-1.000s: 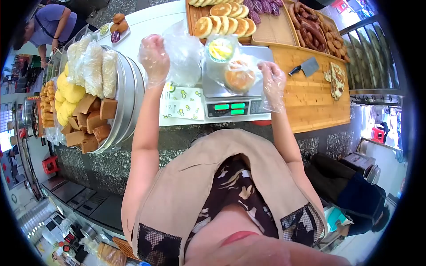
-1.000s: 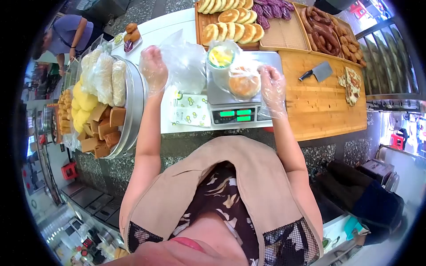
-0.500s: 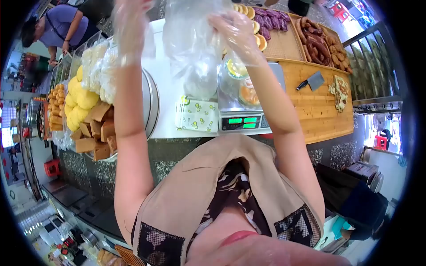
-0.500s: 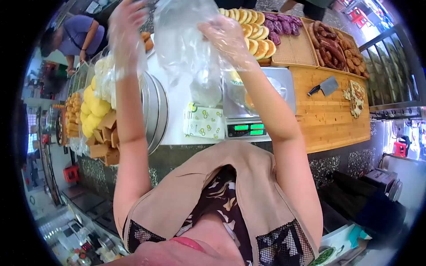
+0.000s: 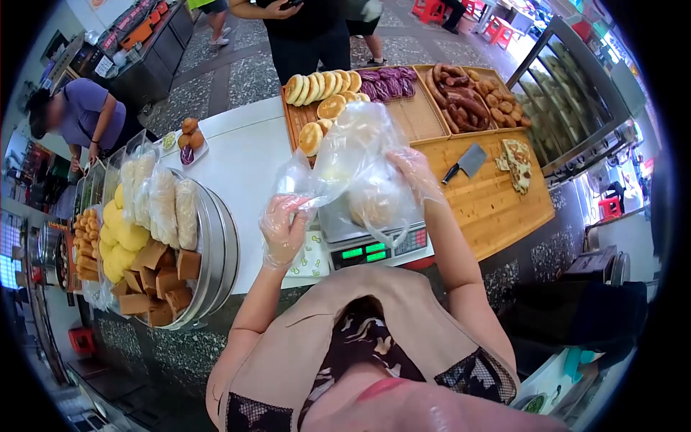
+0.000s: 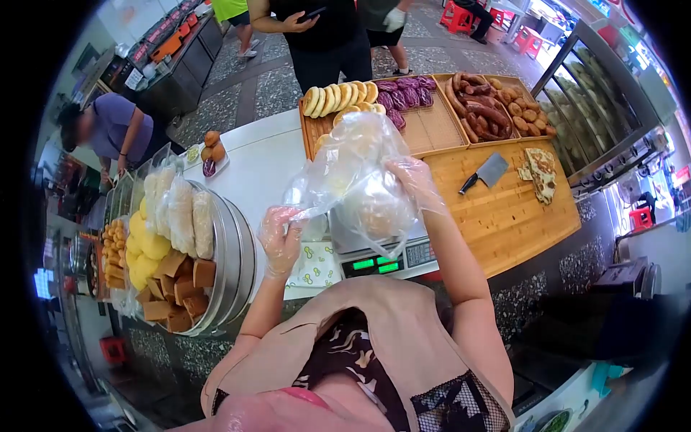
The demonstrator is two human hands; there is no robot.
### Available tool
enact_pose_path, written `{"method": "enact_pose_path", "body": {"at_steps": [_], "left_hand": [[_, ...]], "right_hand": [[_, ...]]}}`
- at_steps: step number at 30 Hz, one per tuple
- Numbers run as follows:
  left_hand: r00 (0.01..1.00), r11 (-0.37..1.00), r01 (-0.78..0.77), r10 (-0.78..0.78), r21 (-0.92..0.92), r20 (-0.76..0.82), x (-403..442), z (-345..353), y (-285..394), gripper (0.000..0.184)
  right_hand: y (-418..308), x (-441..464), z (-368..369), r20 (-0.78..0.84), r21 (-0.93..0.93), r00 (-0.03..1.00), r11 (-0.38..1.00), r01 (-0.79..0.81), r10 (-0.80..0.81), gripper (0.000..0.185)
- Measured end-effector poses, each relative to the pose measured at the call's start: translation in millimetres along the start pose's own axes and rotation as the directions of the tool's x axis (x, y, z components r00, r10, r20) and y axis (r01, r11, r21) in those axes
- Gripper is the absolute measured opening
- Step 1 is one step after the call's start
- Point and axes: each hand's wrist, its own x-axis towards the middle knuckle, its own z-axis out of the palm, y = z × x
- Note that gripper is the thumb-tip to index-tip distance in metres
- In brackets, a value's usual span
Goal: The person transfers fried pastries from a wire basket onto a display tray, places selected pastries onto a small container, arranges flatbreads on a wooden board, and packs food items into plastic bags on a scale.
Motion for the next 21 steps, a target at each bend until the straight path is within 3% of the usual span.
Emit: {"method": "enact_pose_path", "body": {"at_steps": [3,4,5,7,8,10,11,12,14,15,20,21], "left_hand": [[0.994,0.998,-0.044,0.048,-0.046,0.096,1.6,8.8,30.4,0.017],[0.995,0.998,-0.048,0.051,-0.04,0.091,2.3,10.8,42.0,0.017],[0.976,0.987,-0.046,0.078,-0.157,0.203,3.0,13.1,54.1,0.015],[0.921,0.937,0.021,0.117,-0.349,0.371,3.4,21.8,76.1,0.009],[0.922,0.937,0.017,0.12,-0.348,0.368,1.4,27.8,83.2,0.009],[0.893,0.79,0.233,0.056,-0.567,0.446,-2.8,40.7,96.1,0.011],[0.894,0.622,0.318,0.054,-0.716,0.445,-5.4,51.8,98.7,0.02],[0.894,0.618,0.32,0.054,-0.718,0.445,-10.1,59.2,103.1,0.02],[0.814,0.305,0.566,-0.351,-0.766,0.463,-17.9,71.0,115.0,0.024],[0.752,0.332,0.631,-0.482,-0.701,0.45,-18.4,73.6,121.9,0.023],[0.686,0.375,0.694,-0.604,-0.615,0.406,-35.0,78.0,136.2,0.022],[0.688,0.365,0.682,-0.613,-0.633,0.388,-39.5,71.8,135.9,0.021]], "right_hand": [[23.1,-1.5,-26.4,-0.033,0.083,0.998,0.995,0.056,-0.054,0.021],[33.7,-0.3,-41.9,0.051,0.001,0.997,0.998,0.055,-0.055,0.021],[32.5,-3.9,-51.4,0.134,-0.083,0.99,0.995,0.062,-0.051,0.021],[27.8,-9.3,-67.1,0.144,-0.14,0.99,0.99,0.023,-0.002,0.02],[25.4,-14.0,-73.2,0.145,-0.195,0.988,0.98,-0.028,0.057,0.019],[33.3,-16.1,-88.3,0.162,-0.122,0.987,0.993,-0.002,0.022,0.028],[29.9,-19.8,-96.5,0.204,-0.272,0.978,0.962,0.019,0.039,0.031],[26.2,-24.6,-103.9,0.242,-0.415,0.968,0.909,0.043,0.064,0.035],[19.8,-31.4,-120.6,0.219,-0.49,0.965,0.872,-0.018,0.143,0.042],[19.7,-31.0,-129.1,0.245,-0.521,0.949,0.853,-0.042,0.197,0.044],[41.0,-19.2,-169.5,0.292,-0.579,0.919,0.814,-0.05,0.264,0.048],[42.8,-19.9,-172.5,0.246,-0.509,0.929,0.852,-0.119,0.277,0.046]]}}
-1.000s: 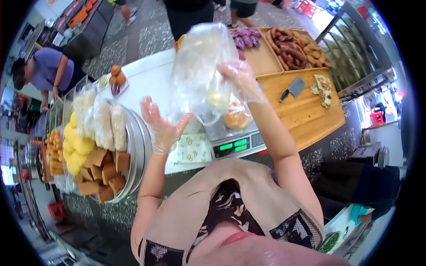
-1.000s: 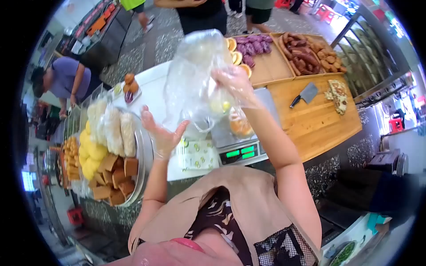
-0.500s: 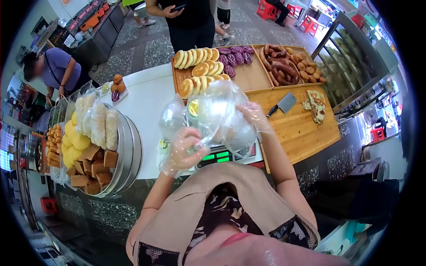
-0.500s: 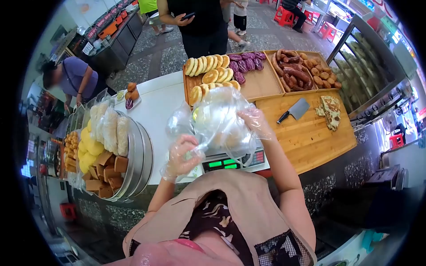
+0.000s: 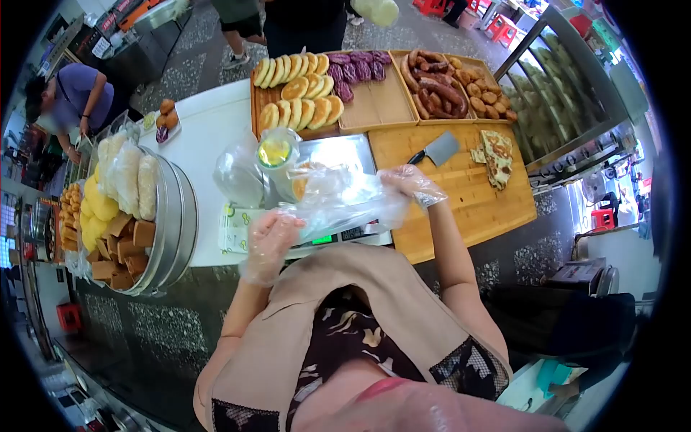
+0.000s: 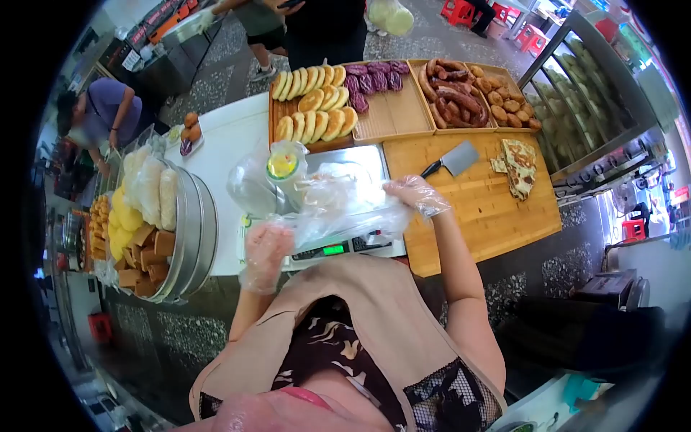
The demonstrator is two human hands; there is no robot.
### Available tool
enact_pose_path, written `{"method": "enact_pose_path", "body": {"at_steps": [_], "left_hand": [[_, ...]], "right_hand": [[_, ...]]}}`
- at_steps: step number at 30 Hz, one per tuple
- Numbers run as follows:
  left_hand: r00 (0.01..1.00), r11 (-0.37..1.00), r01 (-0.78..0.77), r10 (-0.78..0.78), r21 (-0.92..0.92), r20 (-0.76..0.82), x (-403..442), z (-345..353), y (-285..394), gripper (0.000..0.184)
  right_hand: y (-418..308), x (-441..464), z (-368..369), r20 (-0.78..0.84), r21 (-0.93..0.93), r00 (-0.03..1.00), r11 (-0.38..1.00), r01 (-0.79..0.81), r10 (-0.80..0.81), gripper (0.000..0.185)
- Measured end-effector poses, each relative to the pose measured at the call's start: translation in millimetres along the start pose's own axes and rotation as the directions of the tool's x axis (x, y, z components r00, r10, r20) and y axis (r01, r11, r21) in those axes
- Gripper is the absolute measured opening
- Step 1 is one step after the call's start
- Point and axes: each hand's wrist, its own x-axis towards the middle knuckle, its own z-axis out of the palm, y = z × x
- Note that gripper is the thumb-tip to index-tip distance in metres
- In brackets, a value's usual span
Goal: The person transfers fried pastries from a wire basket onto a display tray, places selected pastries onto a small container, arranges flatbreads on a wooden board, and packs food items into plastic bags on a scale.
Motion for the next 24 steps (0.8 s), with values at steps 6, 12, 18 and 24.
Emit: {"method": "enact_pose_path", "body": {"at_steps": [6,12,18,24], "left_hand": [[0.926,0.919,-0.196,0.288,0.342,-0.242,-58.3,-25.8,47.1,0.02],[0.898,0.827,-0.191,0.365,0.528,-0.247,-88.9,-45.0,73.7,0.017],[0.891,0.883,-0.012,0.222,0.469,-0.395,-92.9,-43.8,58.6,0.026],[0.876,0.96,0.072,0.069,0.271,-0.477,-81.7,-44.5,43.2,0.022]], "right_hand": [[49.2,54.2,-4.5,-0.238,-0.055,0.945,0.975,0.216,-0.223,0.05],[2.7,45.5,54.7,-0.194,-0.371,0.878,0.861,0.346,-0.437,0.073],[-26.4,61.7,93.6,-0.079,-0.575,0.762,0.654,0.492,-0.643,0.083],[-31.6,79.9,149.1,0.064,-0.757,0.782,0.48,0.443,-0.621,0.073]]}}
